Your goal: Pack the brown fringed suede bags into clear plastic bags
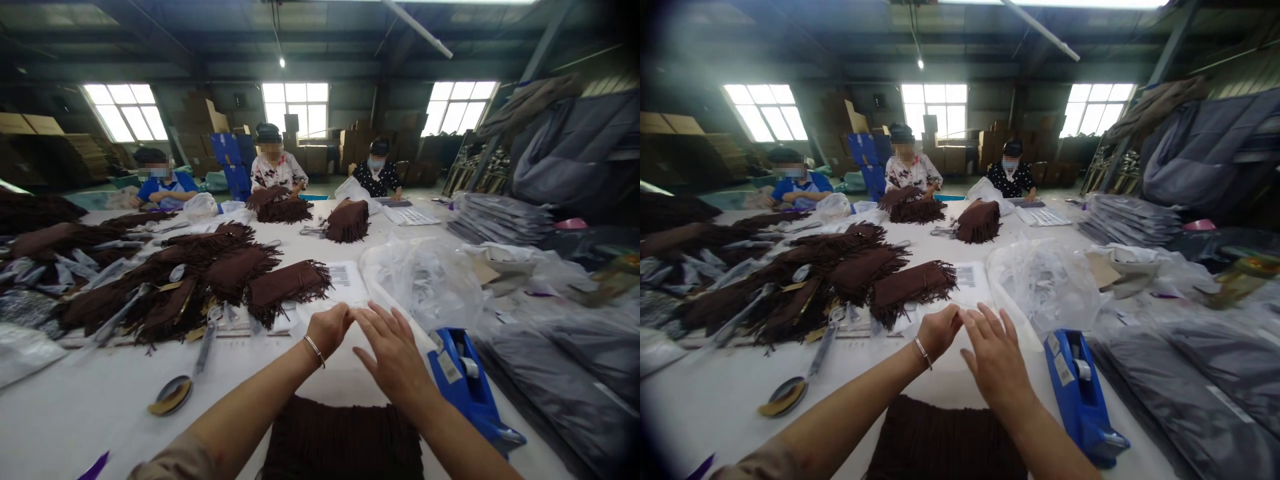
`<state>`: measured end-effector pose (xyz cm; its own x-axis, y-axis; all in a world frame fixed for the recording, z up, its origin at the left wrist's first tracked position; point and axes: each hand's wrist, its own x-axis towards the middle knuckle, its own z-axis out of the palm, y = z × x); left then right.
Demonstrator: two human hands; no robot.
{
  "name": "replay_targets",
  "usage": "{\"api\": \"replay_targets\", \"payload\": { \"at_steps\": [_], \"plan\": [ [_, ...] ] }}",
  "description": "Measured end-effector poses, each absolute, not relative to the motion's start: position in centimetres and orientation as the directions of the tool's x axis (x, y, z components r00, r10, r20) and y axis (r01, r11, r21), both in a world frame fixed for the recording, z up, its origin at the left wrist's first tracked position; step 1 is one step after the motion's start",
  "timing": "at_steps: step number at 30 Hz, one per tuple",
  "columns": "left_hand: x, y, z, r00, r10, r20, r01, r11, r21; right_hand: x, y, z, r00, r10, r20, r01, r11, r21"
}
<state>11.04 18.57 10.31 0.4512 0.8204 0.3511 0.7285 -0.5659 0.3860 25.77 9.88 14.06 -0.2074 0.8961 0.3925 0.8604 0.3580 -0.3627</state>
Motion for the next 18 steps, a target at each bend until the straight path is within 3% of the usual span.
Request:
{"api": "replay_targets", "payload": {
  "at_steps": [2, 4, 7, 10, 11, 13, 15, 16, 18],
  "plan": [
    [10.8, 16.4, 10.8, 0.61, 0.739, 0.287, 0.69, -0.673, 0.265, 27.1, 10.7, 14.0, -0.223, 0.921, 0.319, 0.951, 0.277, -0.135],
    [9.8, 14.9, 11.3, 0.715, 0.678, 0.169, 0.653, -0.735, 0.186, 28.9, 10.7, 13.1, -0.236, 0.95, 0.207, 0.963, 0.257, -0.081],
    [6.4, 14.1, 11.6, 0.669, 0.741, 0.059, 0.734, -0.671, 0.105, 31.5, 8.6, 11.6, -0.168, 0.957, 0.238, 0.97, 0.203, -0.134],
    [1.9, 14.1, 10.6, 0.406, 0.903, 0.143, 0.902, -0.421, 0.098, 33.2, 5.4, 9.6, 0.076, 0.906, 0.417, 0.952, 0.058, -0.3],
    [0.7, 14.0, 10.0, 0.296, 0.935, 0.197, 0.933, -0.327, 0.151, 33.4, 4.5, 8.6, 0.197, 0.881, 0.429, 0.914, -0.008, -0.405],
    [-0.6, 13.6, 8.5, 0.082, 0.968, 0.239, 0.91, -0.17, 0.379, 33.7, 3.1, 6.2, 0.435, 0.849, 0.3, 0.724, -0.132, -0.676],
    [-0.1, 13.3, 6.7, -0.062, 0.997, 0.055, 0.681, 0.002, 0.733, 33.9, 2.8, 3.7, 0.556, 0.83, 0.045, 0.336, -0.176, -0.925],
    [0.7, 13.2, 5.9, -0.063, 0.994, -0.091, 0.499, 0.11, 0.859, 34.1, 3.0, 2.7, 0.555, 0.83, -0.059, 0.134, -0.16, -0.978],
    [3.0, 13.4, 4.4, 0.042, 0.945, -0.324, 0.178, 0.312, 0.933, 34.5, 3.9, 1.2, 0.531, 0.833, -0.153, -0.125, -0.102, -0.987]
  ]
}}
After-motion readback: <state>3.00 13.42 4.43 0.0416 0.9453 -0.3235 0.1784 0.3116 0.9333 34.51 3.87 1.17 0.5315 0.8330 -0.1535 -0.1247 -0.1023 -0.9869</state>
